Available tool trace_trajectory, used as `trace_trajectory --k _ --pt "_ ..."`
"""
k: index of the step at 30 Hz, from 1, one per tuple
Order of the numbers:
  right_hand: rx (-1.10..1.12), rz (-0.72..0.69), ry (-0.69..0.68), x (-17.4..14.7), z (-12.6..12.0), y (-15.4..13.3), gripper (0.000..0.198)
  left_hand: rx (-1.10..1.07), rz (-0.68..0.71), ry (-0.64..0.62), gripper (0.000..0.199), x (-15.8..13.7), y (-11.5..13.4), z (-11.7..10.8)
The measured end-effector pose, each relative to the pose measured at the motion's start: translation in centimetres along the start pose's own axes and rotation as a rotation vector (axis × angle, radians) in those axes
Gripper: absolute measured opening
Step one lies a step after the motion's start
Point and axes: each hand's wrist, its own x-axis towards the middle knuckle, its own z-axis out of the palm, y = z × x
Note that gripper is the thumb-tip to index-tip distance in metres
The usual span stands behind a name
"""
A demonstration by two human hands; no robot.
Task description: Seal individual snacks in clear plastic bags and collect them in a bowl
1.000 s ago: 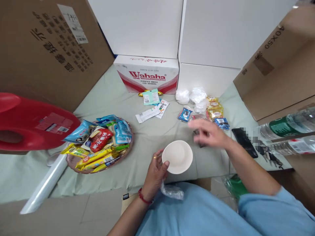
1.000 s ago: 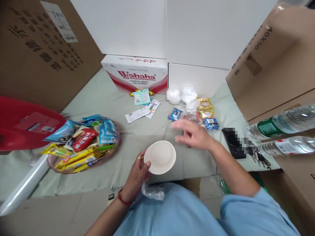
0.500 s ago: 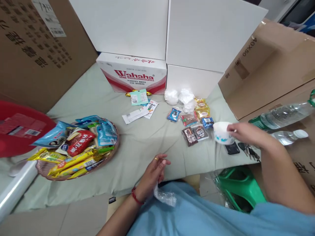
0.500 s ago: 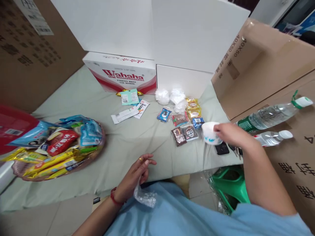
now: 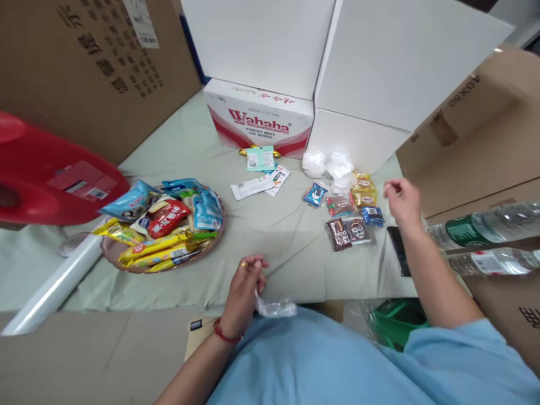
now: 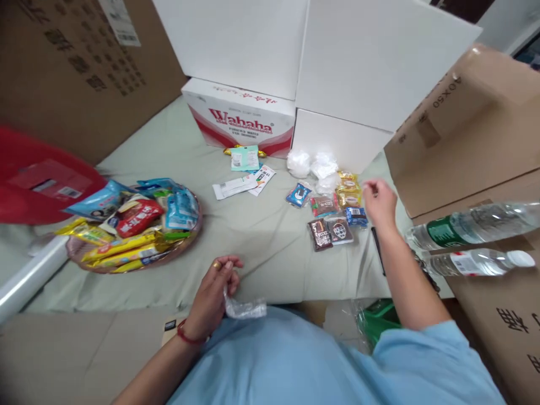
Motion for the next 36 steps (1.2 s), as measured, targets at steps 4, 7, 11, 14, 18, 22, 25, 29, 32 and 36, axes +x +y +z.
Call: trace_trajectory --k 4,7,11,14,18,22,25,29,32,36 --pt "0.463 -0.227 -0.468 -11.1 4.2 -7.5 0.023 -0.038 0.048 0.030 0.041 1.7 0.3 0.4" --pt "0.638 -0.384 -0.654 -16.1 5.8 -12.8 0.027 -0.066 0.065 0.007 0.037 2.9 0.5 1.0" --pt "0.661 -0.443 -0.738 -17.8 7.7 -15.7 0.015 -0.128 0.079 -0.012 0.035 3.3 0.2 0.9" --pt "0.667 -0.306 -0.765 -17.7 9.0 -15.6 0.021 -0.131 0.150 0.035 0.038 3.1 -0.5 0.1" --pt "0.742 -0.056 -0.747 -18.1 9.7 -15.3 0.027 -0.050 0.225 0.176 0.043 2.5 -1.3 -1.0" --pt "0.622 -0.230 -0.683 -19.3 9.9 -15.6 0.020 0.111 0.219 0.339 0.036 1.8 -1.4 -1.9" --pt "0.359 -0.346 -0.611 -20.1 10.4 -15.3 0.017 0.182 0.232 0.358 0.029 1.1 -1.2 -2.6" --pt "0.357 -0.364 -0.646 -20.2 10.6 -14.6 0.013 0.186 0.165 0.237 0.027 0.1 -1.2 -3.5" --pt "0.439 -0.480 -0.569 -19.6 9.9 -14.8 0.019 0.154 0.024 0.072 0.037 -0.3 -1.0 -3.7" --pt "0.416 -0.651 -0.480 -18.6 9.1 -15.3 0.023 0.181 -0.030 -0.211 0.040 -0.6 -0.1 -3.2"
